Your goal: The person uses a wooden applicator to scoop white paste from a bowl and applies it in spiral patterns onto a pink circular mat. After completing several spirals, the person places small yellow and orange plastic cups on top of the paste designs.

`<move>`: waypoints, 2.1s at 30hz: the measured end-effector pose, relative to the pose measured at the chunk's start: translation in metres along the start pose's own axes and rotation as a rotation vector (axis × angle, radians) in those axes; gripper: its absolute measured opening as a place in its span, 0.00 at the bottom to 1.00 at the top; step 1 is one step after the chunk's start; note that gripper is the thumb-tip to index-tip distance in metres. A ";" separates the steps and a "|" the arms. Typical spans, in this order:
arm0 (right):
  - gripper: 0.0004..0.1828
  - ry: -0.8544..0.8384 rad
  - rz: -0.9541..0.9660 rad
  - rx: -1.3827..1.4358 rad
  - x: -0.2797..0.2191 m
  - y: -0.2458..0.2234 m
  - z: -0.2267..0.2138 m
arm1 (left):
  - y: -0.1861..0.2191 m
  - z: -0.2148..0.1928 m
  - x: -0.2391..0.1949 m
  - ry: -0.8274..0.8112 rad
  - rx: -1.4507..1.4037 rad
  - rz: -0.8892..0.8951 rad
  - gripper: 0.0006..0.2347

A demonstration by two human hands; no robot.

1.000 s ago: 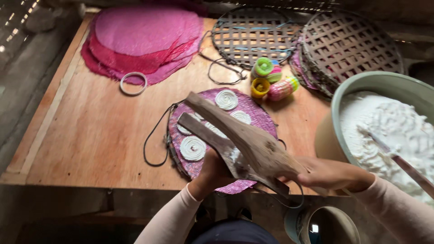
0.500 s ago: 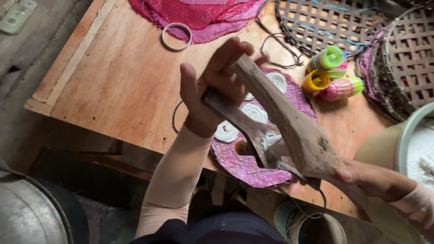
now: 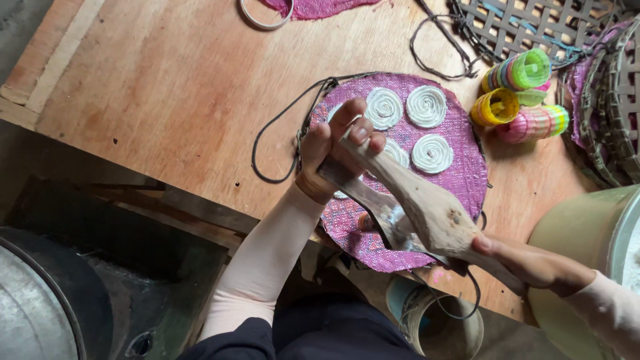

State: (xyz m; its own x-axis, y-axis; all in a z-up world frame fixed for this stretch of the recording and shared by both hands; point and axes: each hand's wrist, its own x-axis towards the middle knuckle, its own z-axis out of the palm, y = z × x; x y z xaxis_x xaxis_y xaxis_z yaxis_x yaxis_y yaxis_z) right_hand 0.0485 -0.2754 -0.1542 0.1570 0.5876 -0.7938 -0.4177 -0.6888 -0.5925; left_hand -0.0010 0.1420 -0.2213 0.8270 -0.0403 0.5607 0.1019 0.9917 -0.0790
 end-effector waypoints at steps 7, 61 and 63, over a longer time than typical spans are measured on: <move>0.43 -0.027 -0.059 -0.041 0.009 -0.023 0.026 | -0.001 -0.007 -0.010 0.077 -0.017 0.032 0.23; 0.41 0.164 -0.023 -0.480 -0.059 -0.092 0.070 | -0.010 0.074 -0.003 -0.109 0.009 0.121 0.34; 0.40 0.180 -0.033 -0.498 -0.062 -0.093 0.066 | -0.015 0.068 -0.003 -0.040 0.031 0.110 0.31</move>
State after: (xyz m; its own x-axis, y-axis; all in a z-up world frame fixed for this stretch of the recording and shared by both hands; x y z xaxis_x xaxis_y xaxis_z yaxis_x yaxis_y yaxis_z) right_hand 0.0185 -0.2196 -0.0406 0.3322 0.5601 -0.7588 0.0585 -0.8152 -0.5762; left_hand -0.0426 0.1356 -0.1663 0.8095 0.0734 0.5826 -0.0058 0.9931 -0.1169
